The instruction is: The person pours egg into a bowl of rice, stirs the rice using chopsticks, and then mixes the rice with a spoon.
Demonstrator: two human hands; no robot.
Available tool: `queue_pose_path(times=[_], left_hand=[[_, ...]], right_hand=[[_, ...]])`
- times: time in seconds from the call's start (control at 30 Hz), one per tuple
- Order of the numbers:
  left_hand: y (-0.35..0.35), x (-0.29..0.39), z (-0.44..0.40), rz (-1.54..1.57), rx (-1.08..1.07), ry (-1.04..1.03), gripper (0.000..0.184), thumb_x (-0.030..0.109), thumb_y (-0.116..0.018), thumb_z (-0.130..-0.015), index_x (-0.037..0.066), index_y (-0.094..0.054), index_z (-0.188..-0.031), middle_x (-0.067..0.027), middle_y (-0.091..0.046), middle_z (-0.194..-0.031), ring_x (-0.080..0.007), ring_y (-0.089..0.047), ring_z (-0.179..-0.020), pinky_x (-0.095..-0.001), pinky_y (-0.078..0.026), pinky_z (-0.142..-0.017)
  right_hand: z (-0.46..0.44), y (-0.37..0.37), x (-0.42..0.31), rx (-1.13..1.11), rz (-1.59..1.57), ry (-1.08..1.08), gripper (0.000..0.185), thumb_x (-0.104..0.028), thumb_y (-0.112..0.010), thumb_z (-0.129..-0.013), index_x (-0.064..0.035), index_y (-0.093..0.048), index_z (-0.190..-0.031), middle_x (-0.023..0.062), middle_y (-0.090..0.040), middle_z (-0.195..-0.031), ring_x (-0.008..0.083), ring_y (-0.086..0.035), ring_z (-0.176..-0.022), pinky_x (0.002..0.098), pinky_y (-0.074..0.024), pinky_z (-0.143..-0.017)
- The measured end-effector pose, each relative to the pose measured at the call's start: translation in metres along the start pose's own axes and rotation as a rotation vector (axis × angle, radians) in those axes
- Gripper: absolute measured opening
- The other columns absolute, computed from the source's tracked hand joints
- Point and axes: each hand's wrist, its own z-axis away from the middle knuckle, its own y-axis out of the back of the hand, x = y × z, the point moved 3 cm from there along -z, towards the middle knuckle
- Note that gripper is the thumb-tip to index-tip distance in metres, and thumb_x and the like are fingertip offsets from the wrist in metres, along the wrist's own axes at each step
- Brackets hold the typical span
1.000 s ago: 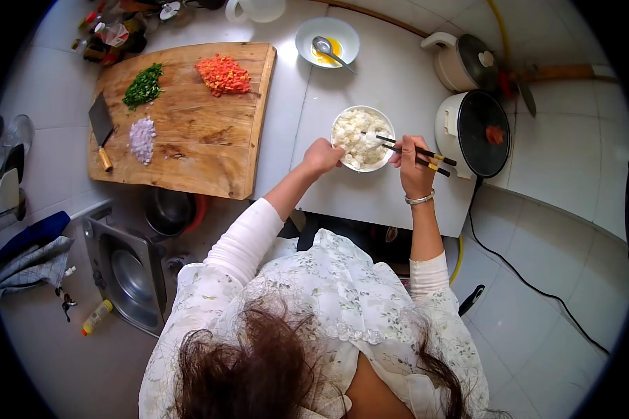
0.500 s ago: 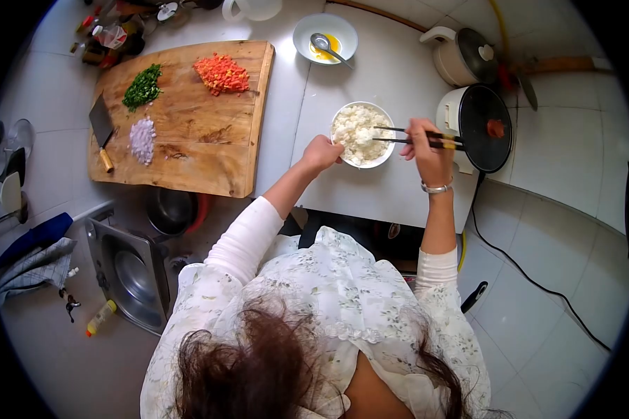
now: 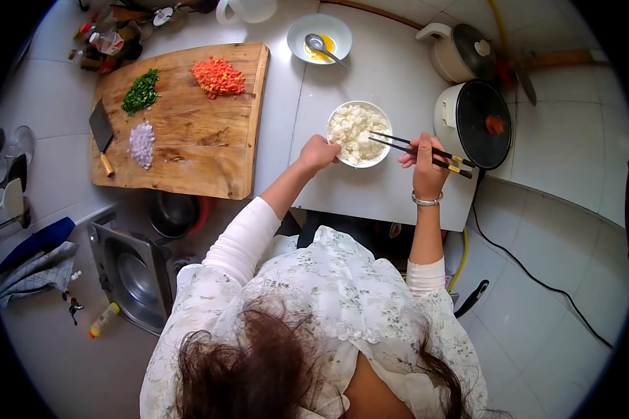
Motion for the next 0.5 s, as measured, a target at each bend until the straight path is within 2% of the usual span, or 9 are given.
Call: queue_pose_path(times=[0.17,0.27,0.37,0.43,0.5], left_hand=[[-0.001,-0.002,-0.004,0.000,-0.023,0.007,0.026,0.020,-0.057,-0.075,-0.004,-0.067,-0.076,-0.0115,-0.066,-0.069,-0.0173,-0.060,-0.062,-0.0298,-0.046,-0.064],[0.003,0.008,0.007,0.032,-0.038,0.018,0.026,0.018,-0.056,-0.076,-0.006,-0.066,-0.078,-0.0112,-0.065,-0.072,-0.0163,-0.057,-0.065,-0.0301,-0.045,-0.067],[0.004,0.010,0.010,0.027,-0.036,0.028,0.026,0.018,-0.056,-0.076,-0.006,-0.066,-0.078,-0.0112,-0.065,-0.072,-0.0162,-0.057,-0.066,-0.0300,-0.045,-0.067],[0.003,0.008,0.006,0.012,-0.040,0.031,0.025,0.018,-0.056,-0.075,-0.005,-0.066,-0.077,-0.0113,-0.065,-0.072,-0.0163,-0.057,-0.067,-0.0301,-0.045,-0.067],[0.001,0.006,0.004,0.015,-0.041,0.038,0.025,0.018,-0.056,-0.075,-0.005,-0.065,-0.077,-0.0112,-0.065,-0.072,-0.0163,-0.057,-0.068,-0.0304,-0.045,-0.068]], right_hand=[[0.004,-0.029,0.046,-0.117,0.035,-0.127,0.029,-0.022,-0.048,-0.095,0.0027,-0.054,-0.081,0.0080,-0.059,-0.067,0.0150,-0.062,-0.054,0.0225,-0.0499,-0.049],[0.005,-0.028,0.035,-0.068,-0.024,-0.071,0.027,-0.019,-0.052,-0.094,0.0024,-0.057,-0.079,0.0073,-0.060,-0.067,0.0112,-0.061,-0.054,0.0210,-0.0484,-0.047],[0.008,-0.010,0.001,-0.062,0.060,0.001,0.028,-0.020,-0.047,-0.096,0.0025,-0.056,-0.083,0.0077,-0.058,-0.068,0.0136,-0.061,-0.054,0.0222,-0.0489,-0.046],[0.010,-0.018,0.003,-0.056,0.041,-0.025,0.027,-0.020,-0.047,-0.096,0.0021,-0.056,-0.084,0.0075,-0.059,-0.069,0.0134,-0.062,-0.056,0.0224,-0.0489,-0.047],[0.008,-0.035,0.032,-0.170,0.083,-0.119,0.026,-0.020,-0.048,-0.095,0.0024,-0.056,-0.085,0.0069,-0.059,-0.070,0.0132,-0.062,-0.059,0.0230,-0.0493,-0.050]])
